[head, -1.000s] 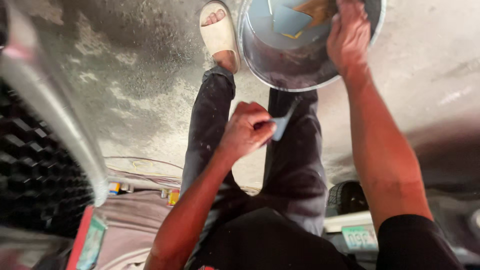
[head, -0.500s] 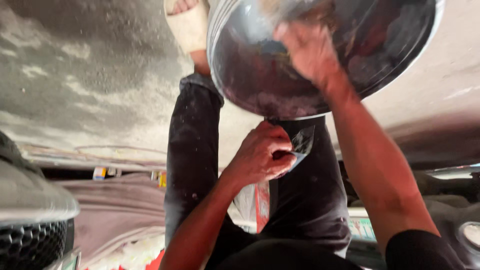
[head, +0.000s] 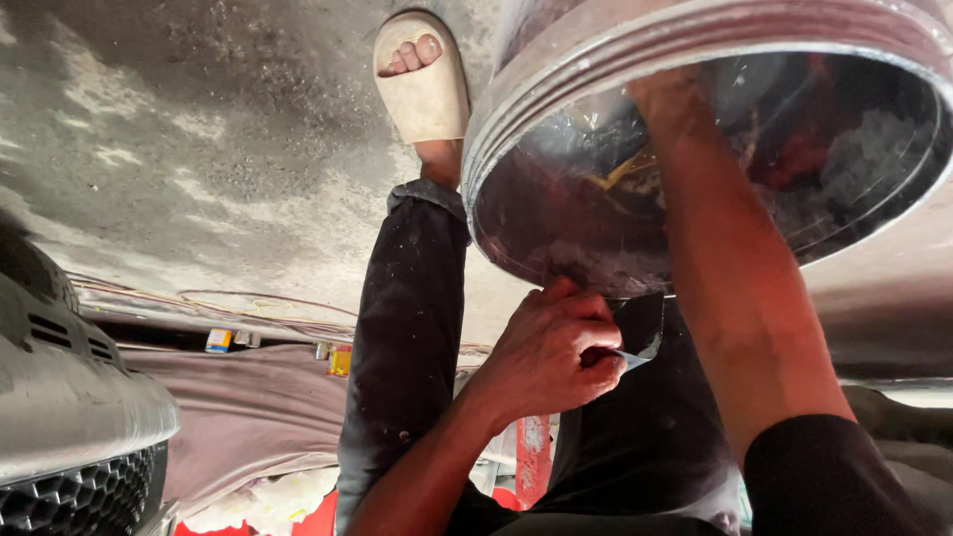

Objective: The person sands the front hood of a red car using a sanding block and a cloth, repeatedly dipping the sanding block into a bucket of water. The person wipes the hood with a cloth and continues sanding different sections of the hood surface.

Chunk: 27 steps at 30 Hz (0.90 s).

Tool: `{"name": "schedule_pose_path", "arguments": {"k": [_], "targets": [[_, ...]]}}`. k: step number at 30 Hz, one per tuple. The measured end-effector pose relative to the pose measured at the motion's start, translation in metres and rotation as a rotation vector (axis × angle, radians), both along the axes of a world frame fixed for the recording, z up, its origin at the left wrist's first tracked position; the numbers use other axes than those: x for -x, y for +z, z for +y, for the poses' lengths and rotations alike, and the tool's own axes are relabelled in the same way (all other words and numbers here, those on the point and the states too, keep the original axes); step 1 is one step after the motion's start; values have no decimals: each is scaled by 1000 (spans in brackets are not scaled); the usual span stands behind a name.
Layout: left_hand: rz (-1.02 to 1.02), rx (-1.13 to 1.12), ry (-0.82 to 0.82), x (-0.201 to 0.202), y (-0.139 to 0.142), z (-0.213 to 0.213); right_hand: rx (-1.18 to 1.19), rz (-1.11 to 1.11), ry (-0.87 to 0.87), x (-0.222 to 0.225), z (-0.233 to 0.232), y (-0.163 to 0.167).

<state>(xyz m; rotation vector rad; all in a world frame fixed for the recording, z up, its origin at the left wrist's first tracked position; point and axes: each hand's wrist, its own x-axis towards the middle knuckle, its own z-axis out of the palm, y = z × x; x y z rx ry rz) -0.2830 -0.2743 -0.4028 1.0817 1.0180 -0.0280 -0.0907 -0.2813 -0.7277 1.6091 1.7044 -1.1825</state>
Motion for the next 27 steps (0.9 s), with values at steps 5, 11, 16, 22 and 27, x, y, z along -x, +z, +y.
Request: {"name": "schedule_pose_path", "arguments": {"k": [5,11,16,22,27], "targets": [[-32,-34,31,-3,-2,4,177,-12,-9,-7,4,25],[-75,-85,52,-7,-9,-3,351,319,-1130,-42,9,111],[-79,-78,1,-8,-12,-14,503,648,-1831,-42,-1,160],[-73,-85,62,-6,-12,-14,560,969,-1861,-39,-2,189],[-35,-58,52,-1,-12,-5,439,975,-1891,-35,9,220]]}}
